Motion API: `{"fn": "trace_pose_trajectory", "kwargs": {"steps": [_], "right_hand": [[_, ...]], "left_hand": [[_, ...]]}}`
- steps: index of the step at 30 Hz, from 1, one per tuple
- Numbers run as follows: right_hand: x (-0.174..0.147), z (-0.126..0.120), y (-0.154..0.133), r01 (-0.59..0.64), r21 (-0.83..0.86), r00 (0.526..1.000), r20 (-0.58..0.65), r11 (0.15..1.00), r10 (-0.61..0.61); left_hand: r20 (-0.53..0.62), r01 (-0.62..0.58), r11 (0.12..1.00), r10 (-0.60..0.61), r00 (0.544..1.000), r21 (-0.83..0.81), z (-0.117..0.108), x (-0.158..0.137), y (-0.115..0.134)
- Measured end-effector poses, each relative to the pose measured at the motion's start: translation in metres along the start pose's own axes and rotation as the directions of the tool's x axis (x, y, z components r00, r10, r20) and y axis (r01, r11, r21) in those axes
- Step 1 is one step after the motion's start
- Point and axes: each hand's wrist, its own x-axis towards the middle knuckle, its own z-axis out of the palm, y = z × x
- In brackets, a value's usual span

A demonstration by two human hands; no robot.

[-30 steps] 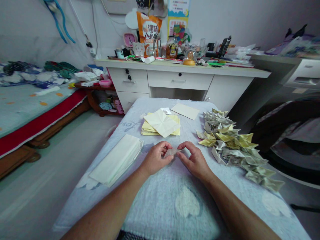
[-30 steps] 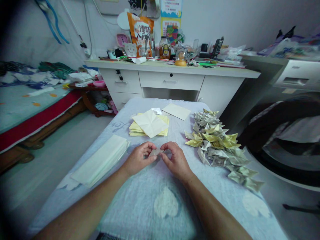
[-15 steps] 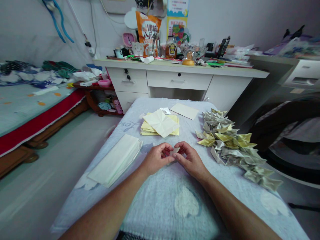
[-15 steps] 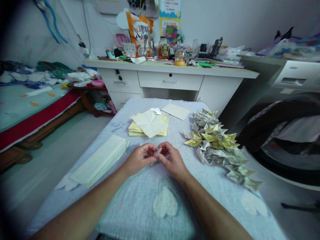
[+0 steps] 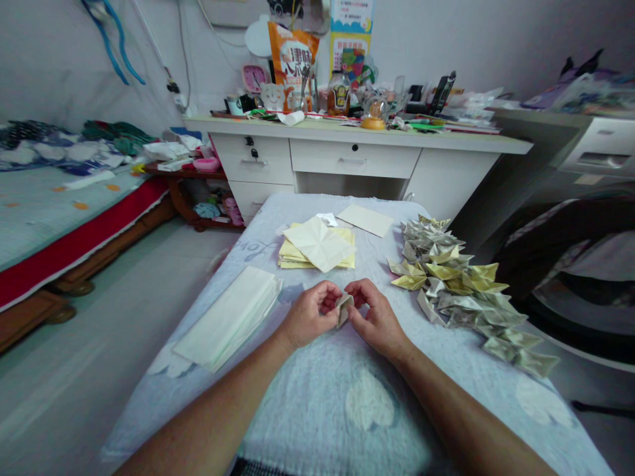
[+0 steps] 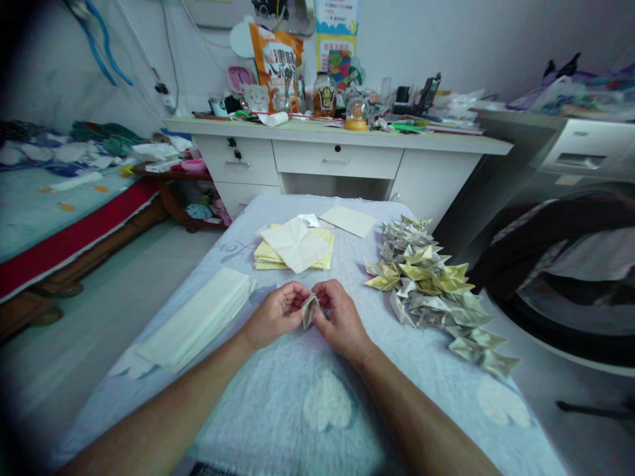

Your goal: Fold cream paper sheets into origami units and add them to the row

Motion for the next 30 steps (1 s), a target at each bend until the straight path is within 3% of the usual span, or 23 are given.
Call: {"fn": "trace_pose_trajectory", "kwargs": {"steps": [9,13,16,20,25,30], "right_hand": [[-0.002,0.006,-0.003,0.08,-0.181,0.997,0.0,0.98,-0.081],[-0.001,0.008,0.001,0.03,-0.234,0.998,-0.048,0.972,-0.042],[0.0,0.01,0.004,-0.078,-0.291,0.994,-0.093,0.953,0.053],[-0.001,0.011,0.008,-0.148,-0.298,0.989,-0.053,0.943,0.138],[-0.002,0.01,0.009,-0.058,-0.263,0.998,-0.032,0.963,0.051],[-0.004,0.006,0.005,0.054,-0.178,0.999,0.012,0.982,-0.053]], "left_hand": [[-0.033,-0.006,0.999,0.007,0.999,0.039,0.006,0.001,-0.005],[-0.045,-0.039,0.992,0.044,0.998,0.12,0.01,0.0,-0.005],[-0.055,-0.05,0.992,0.057,0.997,0.117,0.012,0.0,-0.006],[-0.051,-0.017,0.999,0.019,0.999,0.049,0.012,0.0,-0.008],[0.003,0.103,0.985,-0.104,0.995,-0.141,0.012,0.001,-0.008],[0.023,0.13,0.937,-0.129,0.991,-0.325,0.008,0.004,-0.004]]}}
